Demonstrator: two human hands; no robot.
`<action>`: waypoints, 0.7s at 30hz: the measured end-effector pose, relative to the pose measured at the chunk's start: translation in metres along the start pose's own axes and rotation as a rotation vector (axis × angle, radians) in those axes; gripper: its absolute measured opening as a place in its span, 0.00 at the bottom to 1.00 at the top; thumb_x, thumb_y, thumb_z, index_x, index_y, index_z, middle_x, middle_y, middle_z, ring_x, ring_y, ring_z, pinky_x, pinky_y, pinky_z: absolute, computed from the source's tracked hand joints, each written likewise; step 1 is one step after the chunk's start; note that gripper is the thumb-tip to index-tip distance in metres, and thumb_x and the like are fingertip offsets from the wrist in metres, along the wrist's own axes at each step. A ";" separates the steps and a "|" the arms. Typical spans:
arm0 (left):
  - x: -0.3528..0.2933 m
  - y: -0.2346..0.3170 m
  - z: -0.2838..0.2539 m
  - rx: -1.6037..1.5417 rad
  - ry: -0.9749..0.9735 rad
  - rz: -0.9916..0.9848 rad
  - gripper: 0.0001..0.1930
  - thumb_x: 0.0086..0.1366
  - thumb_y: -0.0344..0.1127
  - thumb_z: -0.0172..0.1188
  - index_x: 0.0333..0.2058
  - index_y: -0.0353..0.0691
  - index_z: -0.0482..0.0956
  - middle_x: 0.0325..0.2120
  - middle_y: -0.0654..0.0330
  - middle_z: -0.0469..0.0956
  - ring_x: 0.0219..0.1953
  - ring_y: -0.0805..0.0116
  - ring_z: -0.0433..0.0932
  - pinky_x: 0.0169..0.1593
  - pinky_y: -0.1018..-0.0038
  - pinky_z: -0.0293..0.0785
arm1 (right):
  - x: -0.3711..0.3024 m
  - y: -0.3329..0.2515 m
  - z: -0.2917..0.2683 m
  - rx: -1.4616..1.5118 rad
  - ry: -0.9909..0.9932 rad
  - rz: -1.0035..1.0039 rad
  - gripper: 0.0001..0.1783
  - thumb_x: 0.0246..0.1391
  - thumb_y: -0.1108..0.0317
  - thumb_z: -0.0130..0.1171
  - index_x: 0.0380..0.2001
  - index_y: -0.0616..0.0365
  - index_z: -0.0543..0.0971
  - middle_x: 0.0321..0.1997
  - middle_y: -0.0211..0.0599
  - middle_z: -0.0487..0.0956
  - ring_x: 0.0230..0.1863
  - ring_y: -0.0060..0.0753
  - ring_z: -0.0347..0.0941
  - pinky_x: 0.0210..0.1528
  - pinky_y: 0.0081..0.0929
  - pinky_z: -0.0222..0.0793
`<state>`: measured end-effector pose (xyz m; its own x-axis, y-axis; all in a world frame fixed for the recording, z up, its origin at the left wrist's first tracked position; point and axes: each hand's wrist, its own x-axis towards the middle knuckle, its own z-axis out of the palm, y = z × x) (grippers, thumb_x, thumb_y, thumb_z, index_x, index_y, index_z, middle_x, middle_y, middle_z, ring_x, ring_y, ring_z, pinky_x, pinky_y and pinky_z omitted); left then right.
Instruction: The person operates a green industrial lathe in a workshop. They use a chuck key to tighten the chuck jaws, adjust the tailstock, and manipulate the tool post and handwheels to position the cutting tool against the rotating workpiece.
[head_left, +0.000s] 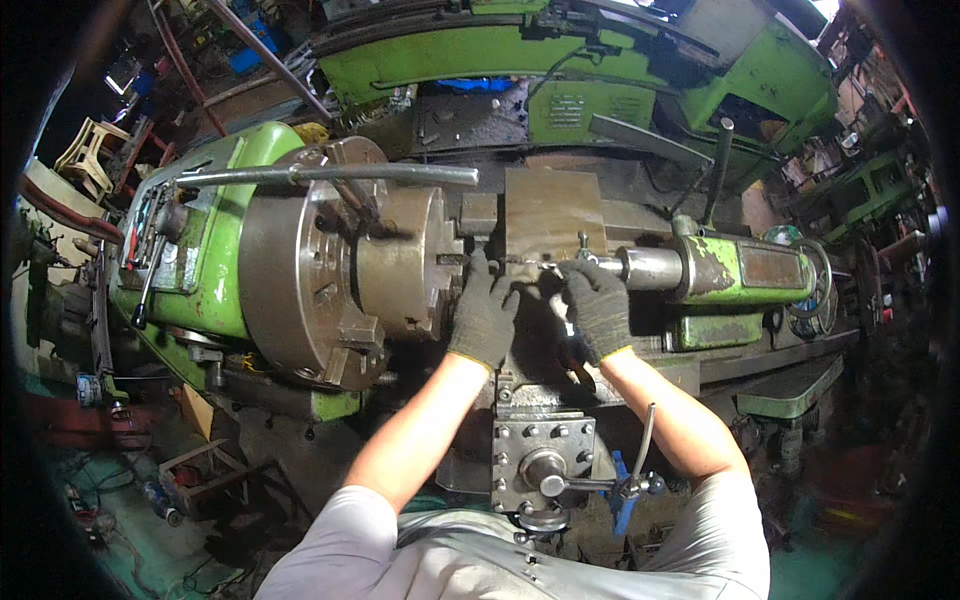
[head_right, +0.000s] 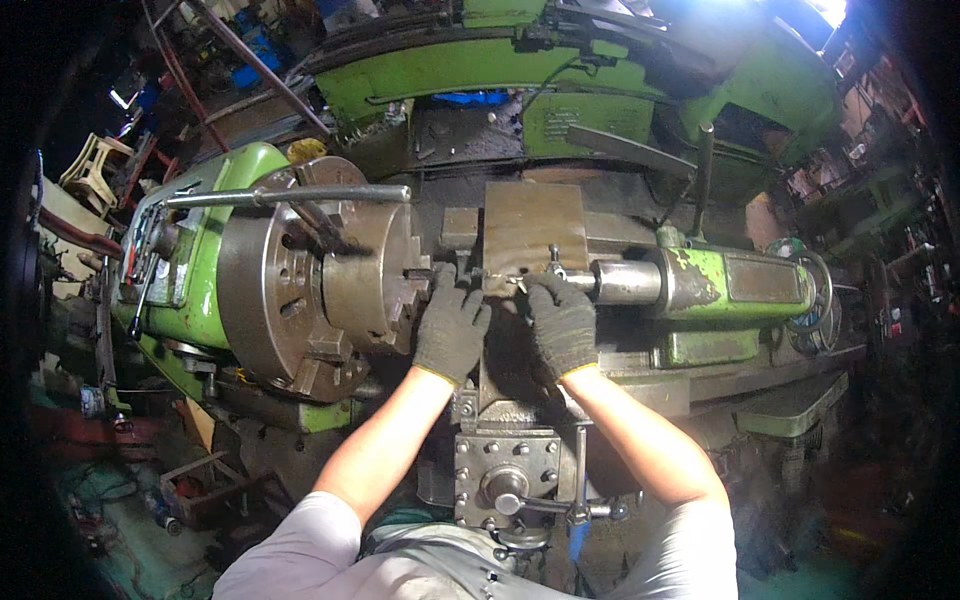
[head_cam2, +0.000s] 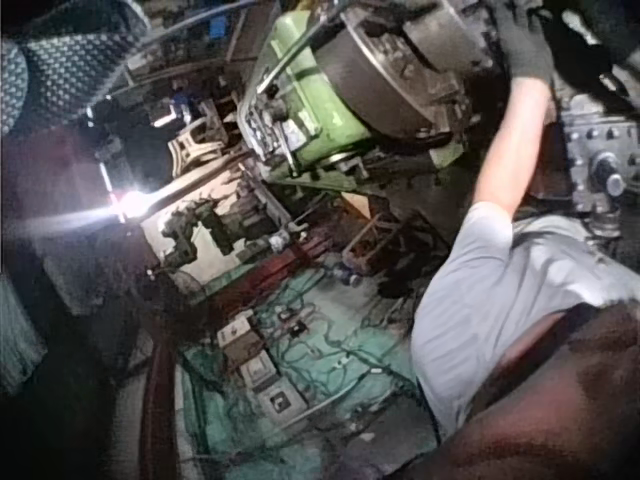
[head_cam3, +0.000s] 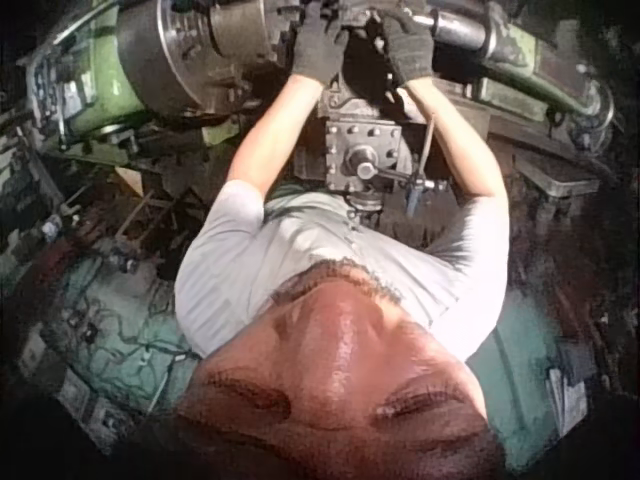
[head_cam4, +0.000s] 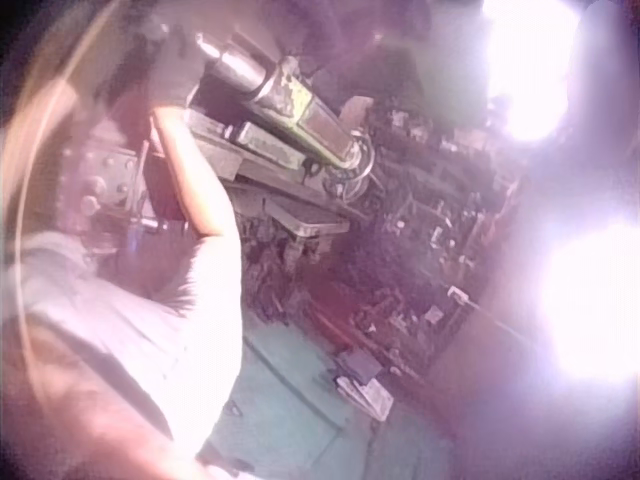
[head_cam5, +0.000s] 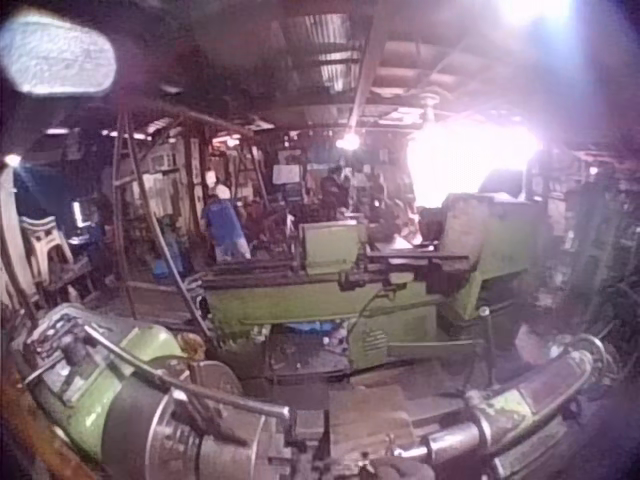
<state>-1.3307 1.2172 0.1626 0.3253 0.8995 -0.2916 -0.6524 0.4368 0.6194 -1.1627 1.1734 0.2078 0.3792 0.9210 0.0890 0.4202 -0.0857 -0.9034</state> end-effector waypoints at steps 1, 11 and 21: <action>0.000 -0.001 -0.011 0.087 -0.118 -0.007 0.29 0.76 0.46 0.45 0.71 0.46 0.52 0.67 0.52 0.63 0.64 0.55 0.68 0.69 0.63 0.58 | -0.004 -0.008 -0.008 0.082 -0.001 0.130 0.12 0.62 0.70 0.55 0.46 0.58 0.84 0.30 0.34 0.82 0.29 0.26 0.76 0.33 0.26 0.72; -0.006 -0.015 -0.051 1.860 -0.737 0.475 0.50 0.48 0.64 0.72 0.67 0.48 0.68 0.60 0.52 0.73 0.61 0.48 0.69 0.66 0.57 0.61 | -0.070 -0.024 -0.103 -0.510 -0.242 -0.216 0.21 0.54 0.70 0.64 0.53 0.55 0.80 0.43 0.43 0.85 0.44 0.45 0.83 0.47 0.35 0.78; -0.009 -0.026 0.000 1.813 -0.798 0.449 0.42 0.41 0.58 0.75 0.57 0.48 0.79 0.48 0.52 0.80 0.51 0.50 0.76 0.55 0.55 0.67 | -0.064 -0.002 -0.081 -0.753 -0.538 -0.027 0.27 0.58 0.59 0.63 0.61 0.46 0.73 0.42 0.51 0.82 0.44 0.54 0.80 0.46 0.48 0.74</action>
<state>-1.3163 1.1981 0.1490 0.8671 0.4936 0.0669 0.3769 -0.7379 0.5598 -1.1215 1.0838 0.2379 0.0065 0.9625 -0.2711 0.9200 -0.1120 -0.3757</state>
